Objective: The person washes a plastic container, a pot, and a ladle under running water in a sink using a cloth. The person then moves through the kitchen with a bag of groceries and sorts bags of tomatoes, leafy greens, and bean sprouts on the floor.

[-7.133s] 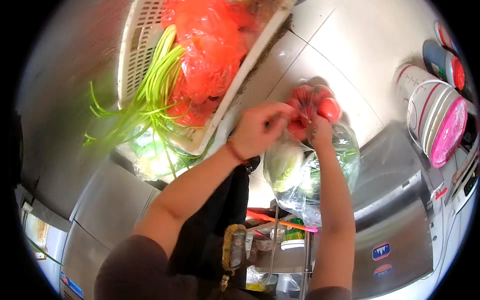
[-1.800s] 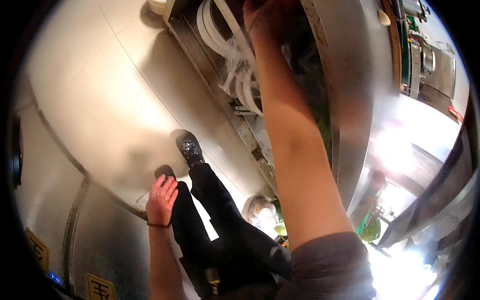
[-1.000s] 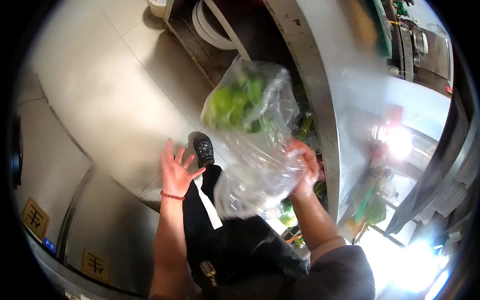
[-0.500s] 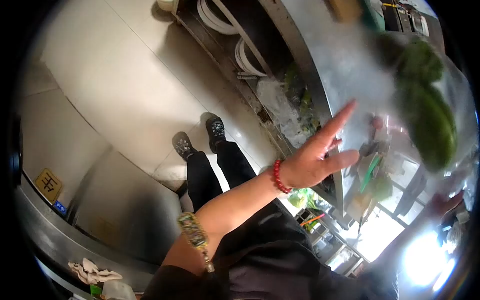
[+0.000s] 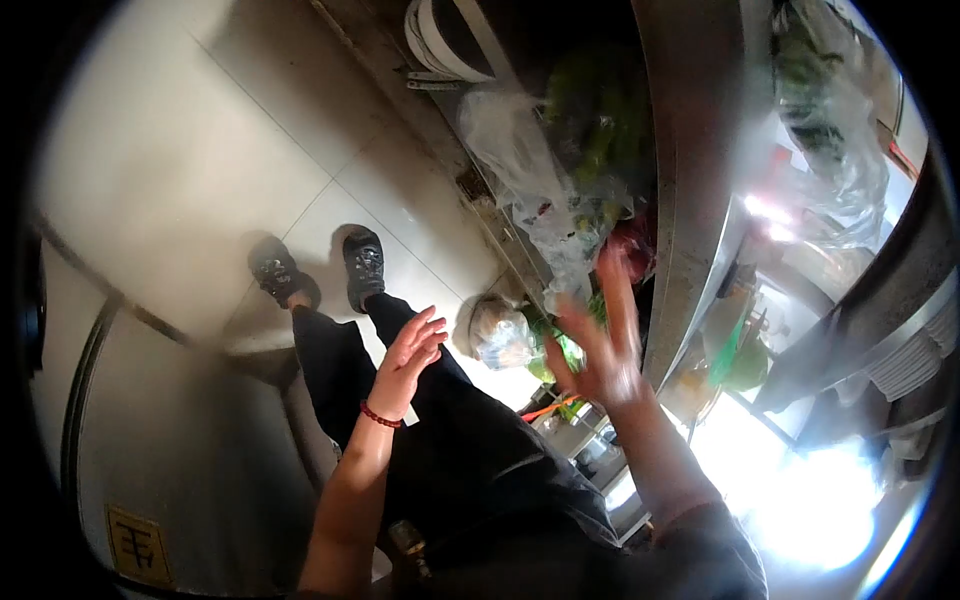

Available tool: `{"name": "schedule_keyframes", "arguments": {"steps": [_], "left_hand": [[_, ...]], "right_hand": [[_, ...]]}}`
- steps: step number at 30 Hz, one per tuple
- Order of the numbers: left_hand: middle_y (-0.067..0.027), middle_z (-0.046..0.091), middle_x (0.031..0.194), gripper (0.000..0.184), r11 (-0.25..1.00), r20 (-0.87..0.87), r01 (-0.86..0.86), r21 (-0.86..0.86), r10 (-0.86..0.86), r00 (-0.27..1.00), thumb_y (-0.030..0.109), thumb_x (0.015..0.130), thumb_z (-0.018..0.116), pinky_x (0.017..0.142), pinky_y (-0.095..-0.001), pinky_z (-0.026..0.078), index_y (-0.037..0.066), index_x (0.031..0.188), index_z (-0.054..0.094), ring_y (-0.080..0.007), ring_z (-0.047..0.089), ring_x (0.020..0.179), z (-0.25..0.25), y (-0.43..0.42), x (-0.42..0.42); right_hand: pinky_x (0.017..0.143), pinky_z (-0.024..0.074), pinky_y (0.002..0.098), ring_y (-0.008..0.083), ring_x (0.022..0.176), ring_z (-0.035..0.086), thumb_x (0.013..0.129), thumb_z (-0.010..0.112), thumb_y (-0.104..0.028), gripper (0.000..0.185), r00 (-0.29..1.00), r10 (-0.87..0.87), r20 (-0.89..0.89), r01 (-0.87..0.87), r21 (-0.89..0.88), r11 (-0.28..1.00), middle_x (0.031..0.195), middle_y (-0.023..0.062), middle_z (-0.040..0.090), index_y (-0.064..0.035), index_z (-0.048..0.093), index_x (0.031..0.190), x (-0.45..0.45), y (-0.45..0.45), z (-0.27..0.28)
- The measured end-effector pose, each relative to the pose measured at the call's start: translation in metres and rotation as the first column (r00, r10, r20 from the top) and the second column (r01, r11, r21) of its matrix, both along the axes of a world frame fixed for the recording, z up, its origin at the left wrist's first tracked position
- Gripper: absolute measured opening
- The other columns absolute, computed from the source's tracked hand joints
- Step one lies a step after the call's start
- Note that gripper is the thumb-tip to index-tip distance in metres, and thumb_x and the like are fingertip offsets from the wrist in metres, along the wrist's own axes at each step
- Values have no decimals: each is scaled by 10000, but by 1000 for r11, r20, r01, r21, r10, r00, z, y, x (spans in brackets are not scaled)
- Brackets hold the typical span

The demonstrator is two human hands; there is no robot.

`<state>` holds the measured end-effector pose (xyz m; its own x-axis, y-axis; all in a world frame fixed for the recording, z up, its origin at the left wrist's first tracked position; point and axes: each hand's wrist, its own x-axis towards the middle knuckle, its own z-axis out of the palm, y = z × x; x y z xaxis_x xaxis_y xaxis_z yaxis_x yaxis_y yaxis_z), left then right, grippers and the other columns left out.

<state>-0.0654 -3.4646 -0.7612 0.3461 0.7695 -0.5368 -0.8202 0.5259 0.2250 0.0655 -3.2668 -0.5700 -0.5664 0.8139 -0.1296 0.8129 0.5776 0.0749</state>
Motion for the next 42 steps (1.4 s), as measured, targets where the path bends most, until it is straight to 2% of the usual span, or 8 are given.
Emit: {"name": "schedule_keyframes", "arguments": {"steps": [1,5,10,17,25,32,36,42], "left_hand": [[-101,463,1289,517,998,20,-11,-54,13,1000,285,920,505,955,-321,364,99,1367,326,-175,475,1139,-3,-1,2],[-98,477,1277,490,994,-36,-36,-100,33,999,285,917,503,921,-315,393,104,1349,359,-166,496,1108,-22,-3,-5],[-110,510,1217,480,962,-175,-18,-273,-31,984,320,921,493,927,-343,383,60,1312,396,-175,501,1083,-32,3,-20],[-119,510,1220,496,961,-205,-21,-275,-37,978,331,914,502,943,-347,388,58,1313,394,-181,505,1086,-36,16,-38],[-60,510,1210,470,969,-273,-126,-212,65,960,371,930,436,892,-326,420,94,1309,407,-180,517,1070,-31,100,-18],[-114,514,1202,550,870,131,-284,-402,362,923,422,917,461,909,-332,408,61,1324,379,-219,523,1072,-35,100,-14],[-127,509,1210,562,866,56,-354,-353,397,916,429,914,462,902,-336,413,56,1325,375,-222,526,1070,34,64,-58],[-147,501,1220,579,898,47,-429,-102,435,899,440,911,464,892,-341,421,49,1327,368,-225,531,1067,188,92,-61]], "right_hand": [[1058,240,448,418,1284,291,695,725,-177,702,990,136,-47,-140,-85,986,1416,288,208,-47,396,1302,5,2,-40],[1066,212,406,329,1330,210,719,704,-392,913,718,-620,-317,634,-70,770,1453,222,149,-88,188,1408,29,133,-166],[1075,186,445,296,1357,134,766,617,-494,866,824,-523,218,409,410,815,1442,198,215,-110,199,1420,9,136,-208],[901,289,351,206,1096,311,774,559,-290,553,370,-700,-611,720,-287,632,1200,113,391,-73,385,1252,91,128,-169],[703,407,242,103,799,512,784,494,-56,296,8,-782,-623,382,-721,578,923,16,593,-31,597,1060,18,42,-118],[734,415,207,68,793,507,761,393,76,448,-217,-970,-113,-88,-987,135,932,5,590,5,555,1173,-81,-54,-43],[717,420,217,73,812,517,799,416,87,357,239,-947,-216,-244,-957,157,962,35,589,12,558,1117,-69,-80,-22],[697,433,252,108,817,532,805,485,17,286,137,-826,-547,-611,-703,364,991,78,597,5,568,1079,-39,-46,81]]}}
